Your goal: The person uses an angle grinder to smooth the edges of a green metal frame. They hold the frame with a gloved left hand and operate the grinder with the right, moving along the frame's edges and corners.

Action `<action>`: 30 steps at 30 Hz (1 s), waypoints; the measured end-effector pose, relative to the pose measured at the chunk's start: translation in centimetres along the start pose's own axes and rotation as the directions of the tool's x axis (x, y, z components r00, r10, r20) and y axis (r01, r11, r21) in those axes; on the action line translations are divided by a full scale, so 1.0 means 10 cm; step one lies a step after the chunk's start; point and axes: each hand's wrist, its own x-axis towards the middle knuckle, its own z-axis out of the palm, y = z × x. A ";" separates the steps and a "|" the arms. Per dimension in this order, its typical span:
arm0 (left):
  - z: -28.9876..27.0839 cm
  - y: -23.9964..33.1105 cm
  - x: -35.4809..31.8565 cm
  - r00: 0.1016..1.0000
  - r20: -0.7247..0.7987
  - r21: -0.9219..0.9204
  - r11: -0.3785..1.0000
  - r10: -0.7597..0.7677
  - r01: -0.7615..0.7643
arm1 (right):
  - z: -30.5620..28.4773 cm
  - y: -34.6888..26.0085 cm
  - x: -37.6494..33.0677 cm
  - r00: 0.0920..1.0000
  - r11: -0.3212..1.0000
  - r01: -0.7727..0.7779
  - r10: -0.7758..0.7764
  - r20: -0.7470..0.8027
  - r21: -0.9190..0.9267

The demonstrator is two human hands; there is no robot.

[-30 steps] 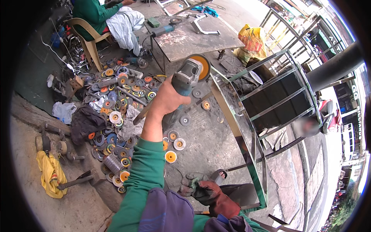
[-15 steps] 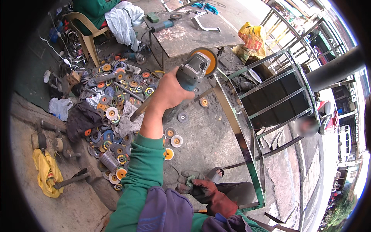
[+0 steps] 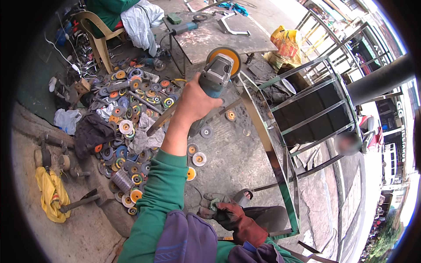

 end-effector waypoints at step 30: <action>0.08 -0.24 -0.07 0.996 0.050 -0.123 0.990 0.070 -0.063 | -0.11 0.04 -0.04 0.979 0.998 0.003 -0.014 -0.205 -0.055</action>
